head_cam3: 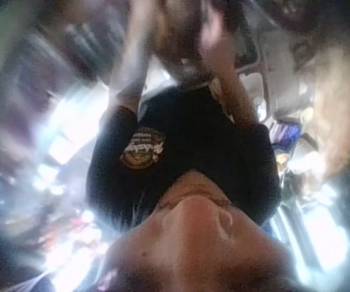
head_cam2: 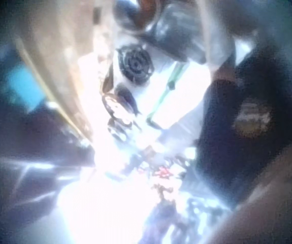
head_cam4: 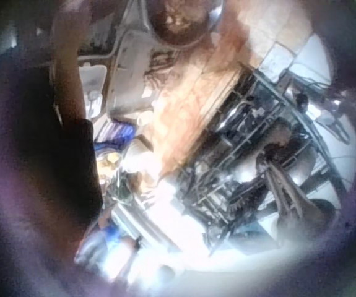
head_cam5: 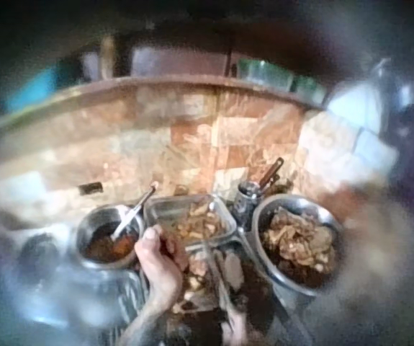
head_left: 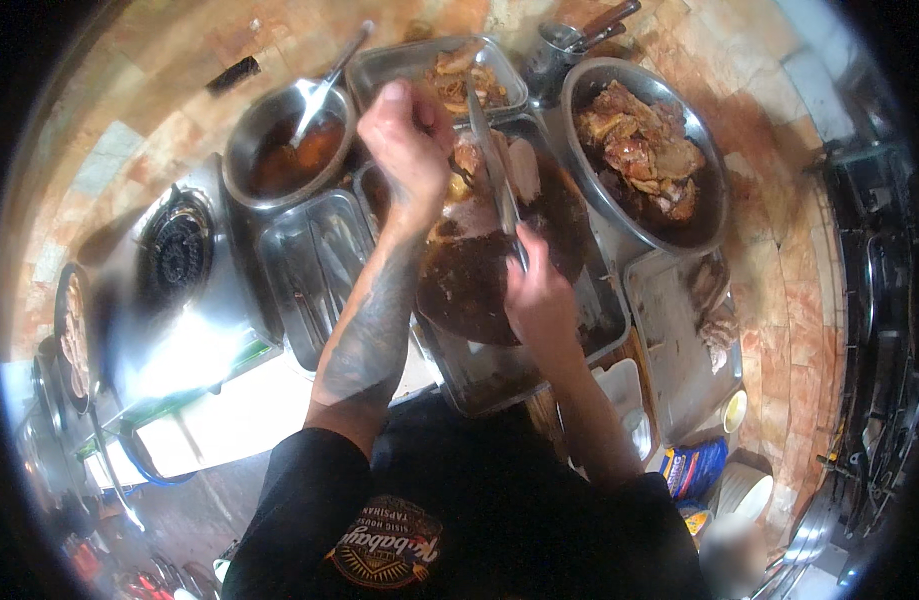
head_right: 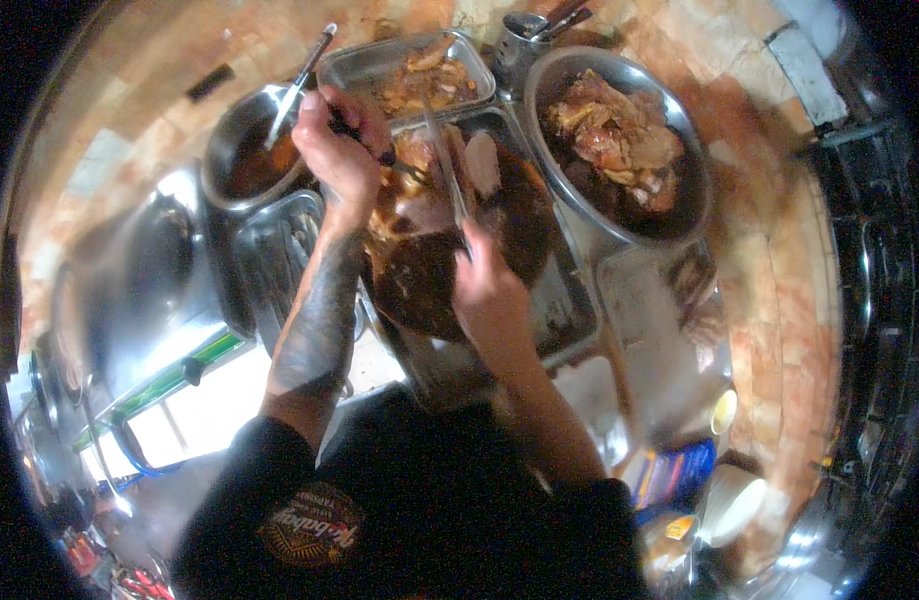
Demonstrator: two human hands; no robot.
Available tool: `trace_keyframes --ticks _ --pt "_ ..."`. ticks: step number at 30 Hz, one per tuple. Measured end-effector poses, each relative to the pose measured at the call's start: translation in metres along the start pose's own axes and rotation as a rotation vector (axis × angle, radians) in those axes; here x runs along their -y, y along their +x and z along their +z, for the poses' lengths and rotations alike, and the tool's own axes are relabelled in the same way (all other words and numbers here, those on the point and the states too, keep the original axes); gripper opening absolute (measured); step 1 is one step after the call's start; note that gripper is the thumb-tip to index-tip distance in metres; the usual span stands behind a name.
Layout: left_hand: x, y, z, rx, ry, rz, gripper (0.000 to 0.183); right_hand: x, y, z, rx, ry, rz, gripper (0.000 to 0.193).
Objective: The person carves cooked meat from a large bone using a knife and fork, placing the sliced pieces into a metal tray. The person then uses tongs to arrange the sliced meat in the tray and adds sauce from a small bowl.
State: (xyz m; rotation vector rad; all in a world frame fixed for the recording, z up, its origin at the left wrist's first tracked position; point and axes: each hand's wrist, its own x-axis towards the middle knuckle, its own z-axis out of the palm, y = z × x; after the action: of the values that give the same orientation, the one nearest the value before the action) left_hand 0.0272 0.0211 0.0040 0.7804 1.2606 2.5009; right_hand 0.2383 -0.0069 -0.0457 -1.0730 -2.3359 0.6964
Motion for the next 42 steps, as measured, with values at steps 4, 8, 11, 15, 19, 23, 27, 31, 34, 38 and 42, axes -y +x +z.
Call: trace_keyframes --ticks 4,8,11,15,19,23,27,31,34,38,42 --pt "-0.026 0.001 0.015 0.120 -0.016 -0.026 0.053 -0.008 0.012 0.015 -0.105 0.031 -0.109 0.042" --pt "-0.048 0.015 0.022 0.182 -0.141 -0.028 0.042 -0.009 0.013 0.020 -0.119 0.031 -0.121 0.043" --pt "-0.041 0.022 0.018 0.197 0.461 0.255 0.025 -0.007 0.008 0.013 -0.063 0.033 -0.050 0.043" --pt "-0.014 0.011 0.009 0.108 0.030 -0.133 0.040 -0.005 -0.009 -0.005 0.143 0.044 0.135 0.043" --pt "-0.009 0.007 0.005 0.116 0.057 -0.064 0.042 0.005 -0.001 -0.006 0.072 0.049 0.052 0.042" --pt "-0.015 0.001 0.013 0.139 0.229 0.023 0.052 0.016 0.064 0.002 -0.050 0.123 -0.040 0.042" --pt "-0.016 -0.009 0.018 0.152 0.169 0.043 0.054 0.027 0.093 -0.014 -0.299 0.203 -0.219 0.041" --pt "-0.015 -0.008 0.015 0.156 0.149 0.032 0.052 0.042 0.085 -0.021 0.084 -0.001 0.120 0.042" --pt "-0.016 -0.004 0.013 0.104 0.348 0.112 0.053 0.040 0.077 -0.026 0.273 -0.071 0.258 0.041" --pt "-0.020 -0.007 0.014 0.115 0.215 0.019 0.055 0.029 0.070 -0.024 -0.116 0.188 -0.035 0.037" --pt "-0.022 -0.011 0.014 0.096 0.181 0.027 0.055 0.026 0.053 -0.012 0.187 -0.012 0.245 0.041"
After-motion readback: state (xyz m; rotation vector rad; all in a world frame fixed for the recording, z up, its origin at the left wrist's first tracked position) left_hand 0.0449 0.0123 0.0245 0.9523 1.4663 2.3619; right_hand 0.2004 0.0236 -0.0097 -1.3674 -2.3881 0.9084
